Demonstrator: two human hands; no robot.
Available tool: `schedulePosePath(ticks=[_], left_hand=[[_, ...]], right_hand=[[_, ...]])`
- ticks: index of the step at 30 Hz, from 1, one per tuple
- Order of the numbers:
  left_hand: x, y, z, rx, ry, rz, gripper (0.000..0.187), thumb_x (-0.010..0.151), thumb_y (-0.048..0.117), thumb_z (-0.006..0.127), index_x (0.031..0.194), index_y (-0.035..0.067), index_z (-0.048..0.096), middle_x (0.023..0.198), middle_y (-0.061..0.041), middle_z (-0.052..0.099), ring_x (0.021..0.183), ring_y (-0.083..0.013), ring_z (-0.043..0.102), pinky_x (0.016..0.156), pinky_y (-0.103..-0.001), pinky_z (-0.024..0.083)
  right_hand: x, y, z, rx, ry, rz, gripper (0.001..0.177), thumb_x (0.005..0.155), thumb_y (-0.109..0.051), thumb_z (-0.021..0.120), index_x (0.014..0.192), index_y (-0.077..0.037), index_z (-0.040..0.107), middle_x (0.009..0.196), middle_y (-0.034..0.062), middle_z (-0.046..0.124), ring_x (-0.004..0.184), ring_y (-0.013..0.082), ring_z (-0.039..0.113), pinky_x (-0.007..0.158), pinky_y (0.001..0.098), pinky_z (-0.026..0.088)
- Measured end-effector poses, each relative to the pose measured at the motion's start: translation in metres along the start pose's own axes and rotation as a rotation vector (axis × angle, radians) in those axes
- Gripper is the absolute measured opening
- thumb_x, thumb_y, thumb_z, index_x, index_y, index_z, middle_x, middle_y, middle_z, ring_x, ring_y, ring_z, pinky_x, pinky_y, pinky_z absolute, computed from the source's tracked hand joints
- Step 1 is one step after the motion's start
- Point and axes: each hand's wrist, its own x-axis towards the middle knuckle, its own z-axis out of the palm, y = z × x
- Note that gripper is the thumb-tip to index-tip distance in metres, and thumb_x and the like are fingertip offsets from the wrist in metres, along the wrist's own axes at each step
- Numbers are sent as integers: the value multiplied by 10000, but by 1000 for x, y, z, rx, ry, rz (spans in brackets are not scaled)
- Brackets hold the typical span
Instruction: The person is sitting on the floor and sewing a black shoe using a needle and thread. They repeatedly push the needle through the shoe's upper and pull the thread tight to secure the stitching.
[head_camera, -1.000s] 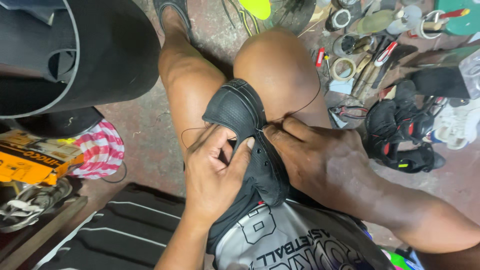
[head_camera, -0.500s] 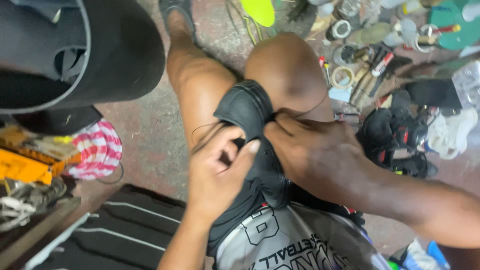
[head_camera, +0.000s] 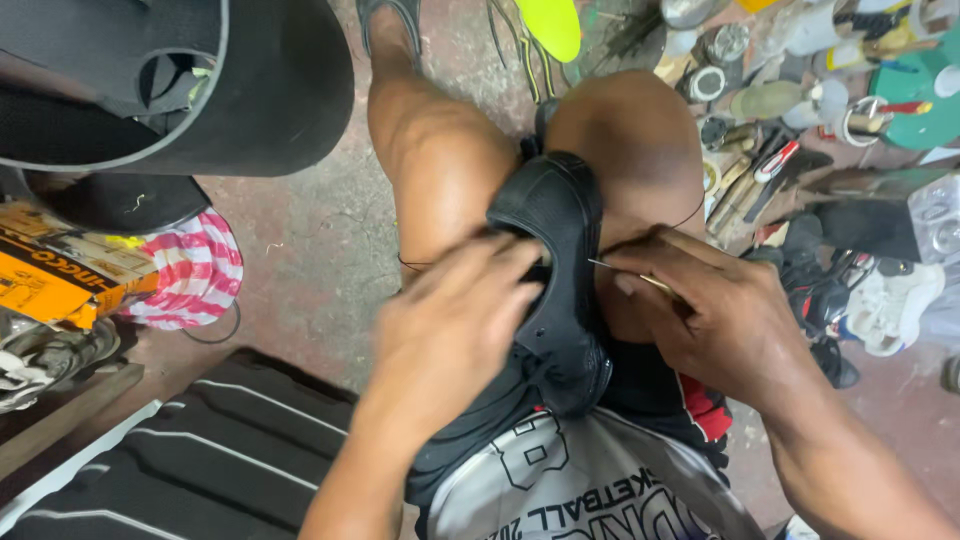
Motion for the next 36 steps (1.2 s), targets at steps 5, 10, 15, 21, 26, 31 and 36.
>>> schedulePosePath(ticks=[5,10,15,21,26,31,36], left_hand=[[2,-16,9,-299,-155,-202,130,973,223,725,990,94,711,939,-52,681,809,-215,679,714,-340,542],[-15,-38,8,-1269,-71,-499,90,1009,87,602,949,22,619,1046,-72,673,723,-103,512,591,-283,390],[0,-19,25,-618,-117,-525,165,1018,139,553,1033,46,687,738,-87,684,627,-187,647,594,-366,531],[17,-17,22,-285,-269,-275,114,969,136,586,945,35,633,827,-224,676,821,-451,654,737,-548,478],[24,-25,17,-359,-326,-197,81,923,111,635,912,30,630,810,-208,672,830,-431,654,788,-499,502],[28,-25,13,-374,-364,-213,90,908,112,663,919,24,647,824,-196,686,848,-419,658,807,-480,509],[26,-15,12,-263,-316,-236,98,891,129,685,931,42,704,856,-186,721,882,-423,662,807,-497,499]], right_hand=[[1,3,0,58,20,-40,163,890,-45,699,1052,-50,713,1004,101,745,862,266,745,745,336,585],[3,8,-2,73,-10,-34,136,896,-53,705,1032,-45,715,983,93,745,860,252,746,744,329,573],[7,6,-1,85,-1,-93,154,884,-71,722,1037,-52,723,984,77,737,856,241,741,737,328,581],[10,6,-5,-34,-5,-163,162,845,-96,751,1007,-89,747,922,62,697,770,276,699,643,375,553],[12,0,-3,-23,-3,-172,159,894,-107,726,1052,-99,737,928,54,676,749,274,682,623,379,547],[11,-7,-3,-132,6,-189,105,914,-136,701,1003,-81,701,915,71,670,699,276,675,595,400,536],[9,-15,-4,-294,-33,-225,75,841,-90,655,878,-63,596,821,81,590,672,257,655,581,391,523]])
